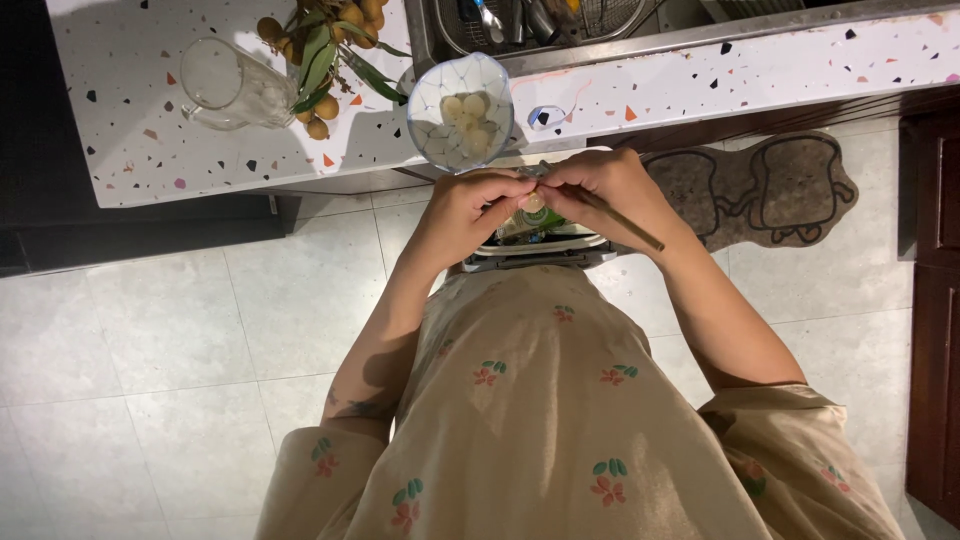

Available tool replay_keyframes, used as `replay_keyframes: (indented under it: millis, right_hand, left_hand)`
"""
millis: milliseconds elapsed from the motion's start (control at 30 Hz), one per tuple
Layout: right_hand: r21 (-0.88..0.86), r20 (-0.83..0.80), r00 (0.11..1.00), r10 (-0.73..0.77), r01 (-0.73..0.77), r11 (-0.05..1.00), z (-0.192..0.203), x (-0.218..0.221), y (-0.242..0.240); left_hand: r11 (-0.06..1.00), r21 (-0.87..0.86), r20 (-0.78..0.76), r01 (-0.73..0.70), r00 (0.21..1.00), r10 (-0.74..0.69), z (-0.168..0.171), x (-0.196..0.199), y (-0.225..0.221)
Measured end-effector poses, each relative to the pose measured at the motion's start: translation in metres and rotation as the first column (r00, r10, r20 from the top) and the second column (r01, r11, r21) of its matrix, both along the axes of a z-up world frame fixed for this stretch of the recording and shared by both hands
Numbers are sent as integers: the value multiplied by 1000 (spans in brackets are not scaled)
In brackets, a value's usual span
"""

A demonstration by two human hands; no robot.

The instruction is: Peeling and removing seeds from longan fruits using a chopstick.

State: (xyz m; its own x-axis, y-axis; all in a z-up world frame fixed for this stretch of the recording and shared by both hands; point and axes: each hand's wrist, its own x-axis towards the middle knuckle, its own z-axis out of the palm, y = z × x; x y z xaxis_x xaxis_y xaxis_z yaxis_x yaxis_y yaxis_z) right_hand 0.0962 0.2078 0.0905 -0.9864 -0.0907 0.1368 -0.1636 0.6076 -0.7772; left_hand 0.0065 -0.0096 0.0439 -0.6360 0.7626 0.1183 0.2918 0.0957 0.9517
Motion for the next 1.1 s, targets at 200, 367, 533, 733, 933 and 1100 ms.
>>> replay_keyframes:
  millis: [200,367,533,733,933,1100]
  right_hand:
    - [83,-164,986,34,-21,996,7,-5,-5]
    - [-8,-240,970,31,-34,999,-8,-7,-3]
    - [-83,-252,967,-31,10,997,-19,-9,-5]
    - [-549,143,979,-142,198,812,-49,-2,-7]
    - [-770,322,924,-206,383,510,-82,13,-14]
    - [-721,442,872,-209,484,496,-91,29,-14]
  left_hand:
    - [997,75,-6,1,1000,-1,1,-1,0]
    - [988,157,8,-8,1000,6,-5,1,0]
    - [976,215,-11,-19,1000,22,-3,3,-3]
    - [959,273,14,-78,997,77,-10,10,-4]
    - [945,298,112,-138,988,108,-24,21,-4]
    - [924,360,117,-131,989,95,-45,29,0]
